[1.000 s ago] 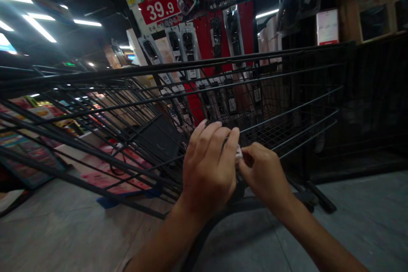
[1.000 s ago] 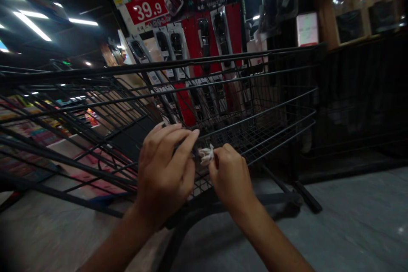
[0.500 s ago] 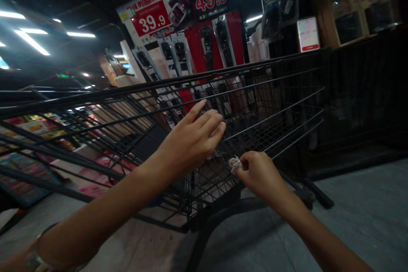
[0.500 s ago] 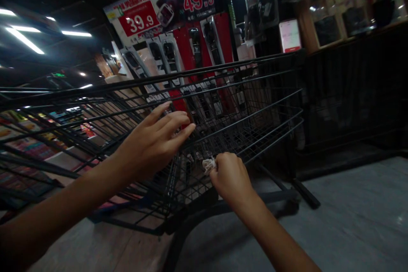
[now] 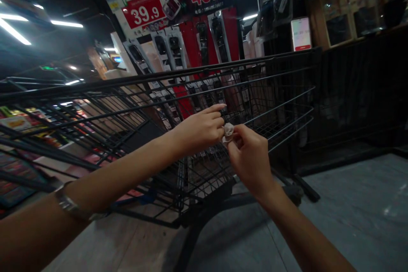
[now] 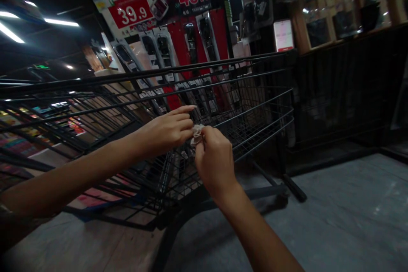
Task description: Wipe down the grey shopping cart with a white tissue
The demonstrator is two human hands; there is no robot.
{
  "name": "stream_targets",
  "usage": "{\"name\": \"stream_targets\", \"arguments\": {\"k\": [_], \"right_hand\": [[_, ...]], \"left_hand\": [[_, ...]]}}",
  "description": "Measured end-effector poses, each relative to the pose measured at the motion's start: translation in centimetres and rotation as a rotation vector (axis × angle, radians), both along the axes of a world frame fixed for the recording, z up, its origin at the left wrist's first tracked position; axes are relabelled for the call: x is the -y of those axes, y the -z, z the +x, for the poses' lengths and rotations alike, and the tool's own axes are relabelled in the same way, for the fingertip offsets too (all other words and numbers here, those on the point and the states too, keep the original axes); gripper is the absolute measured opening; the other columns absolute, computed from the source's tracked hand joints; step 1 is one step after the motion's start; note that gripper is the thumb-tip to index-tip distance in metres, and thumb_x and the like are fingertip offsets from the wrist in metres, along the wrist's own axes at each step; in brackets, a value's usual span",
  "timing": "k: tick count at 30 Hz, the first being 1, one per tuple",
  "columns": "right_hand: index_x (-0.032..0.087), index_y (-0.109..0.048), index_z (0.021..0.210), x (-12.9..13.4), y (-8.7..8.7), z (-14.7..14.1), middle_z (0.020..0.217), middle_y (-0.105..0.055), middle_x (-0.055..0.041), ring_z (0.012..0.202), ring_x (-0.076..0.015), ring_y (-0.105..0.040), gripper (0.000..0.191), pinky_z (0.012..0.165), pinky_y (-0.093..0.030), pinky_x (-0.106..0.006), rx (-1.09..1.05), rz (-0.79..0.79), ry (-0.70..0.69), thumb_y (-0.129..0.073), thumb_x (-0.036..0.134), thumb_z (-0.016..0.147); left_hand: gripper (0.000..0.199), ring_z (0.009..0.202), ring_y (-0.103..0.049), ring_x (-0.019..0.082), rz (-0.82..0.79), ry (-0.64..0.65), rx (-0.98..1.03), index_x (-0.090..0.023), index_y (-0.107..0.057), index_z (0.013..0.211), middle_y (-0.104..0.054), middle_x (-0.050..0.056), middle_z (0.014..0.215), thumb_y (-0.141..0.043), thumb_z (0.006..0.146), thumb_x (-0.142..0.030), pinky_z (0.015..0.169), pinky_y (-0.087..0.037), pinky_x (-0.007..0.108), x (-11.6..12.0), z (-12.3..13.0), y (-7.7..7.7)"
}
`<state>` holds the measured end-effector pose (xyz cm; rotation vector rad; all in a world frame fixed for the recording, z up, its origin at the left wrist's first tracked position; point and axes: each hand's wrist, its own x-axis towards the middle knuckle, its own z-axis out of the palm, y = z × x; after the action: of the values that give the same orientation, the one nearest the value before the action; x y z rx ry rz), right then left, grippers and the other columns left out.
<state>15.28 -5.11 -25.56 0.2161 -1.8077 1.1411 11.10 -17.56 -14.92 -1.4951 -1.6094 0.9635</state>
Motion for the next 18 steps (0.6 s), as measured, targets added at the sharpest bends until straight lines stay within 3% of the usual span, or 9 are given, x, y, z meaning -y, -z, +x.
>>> {"name": "stream_targets", "arguments": {"k": [4, 11, 14, 18], "right_hand": [[0.020, -0.054, 0.066, 0.4, 1.5, -0.9, 0.066, -0.057, 0.0006, 0.058, -0.0114, -0.049, 0.019, 0.058, -0.032, -0.024, -0.018, 0.062, 0.011, -0.052, 0.007, 0.080], [0.018, -0.058, 0.065, -0.6, 4.8, -1.6, 0.065, -0.058, -0.0006, 0.059, -0.0128, -0.052, 0.018, 0.059, -0.033, -0.024, 0.196, 0.188, -0.005, -0.054, 0.005, 0.077], [0.017, -0.060, 0.065, -1.1, 5.0, -1.6, 0.067, -0.061, -0.0023, 0.061, -0.0132, -0.054, 0.017, 0.060, -0.033, -0.024, 0.277, 0.228, -0.021, -0.054, 0.006, 0.077], [0.017, -0.060, 0.062, -1.5, 3.9, -1.4, 0.065, -0.065, -0.0038, 0.059, -0.0131, -0.056, 0.020, 0.057, -0.030, -0.024, 0.419, 0.258, -0.066, -0.052, 0.006, 0.077]], "left_hand": [[0.017, 0.070, -0.059, 0.012, -0.031, -0.042, 0.073, -0.017, -0.066, 0.075, -0.063, -0.001, 0.069, -0.054, 0.085, -0.011, 0.111, -0.037, 0.036, -0.1, -0.2, -0.1], [0.020, 0.068, -0.057, 0.012, -0.025, -0.059, 0.142, -0.016, -0.068, 0.074, -0.062, 0.000, 0.066, -0.053, 0.084, -0.008, 0.107, -0.035, 0.035, 0.2, -0.5, -0.4], [0.021, 0.068, -0.057, 0.012, -0.011, -0.073, 0.160, -0.017, -0.068, 0.075, -0.062, 0.000, 0.066, -0.051, 0.084, -0.007, 0.106, -0.035, 0.034, 0.3, -0.7, -0.3], [0.025, 0.068, -0.056, 0.012, -0.002, -0.098, 0.182, -0.018, -0.067, 0.073, -0.062, -0.001, 0.066, -0.048, 0.083, -0.005, 0.106, -0.035, 0.034, 0.4, -0.8, -0.3]]}}
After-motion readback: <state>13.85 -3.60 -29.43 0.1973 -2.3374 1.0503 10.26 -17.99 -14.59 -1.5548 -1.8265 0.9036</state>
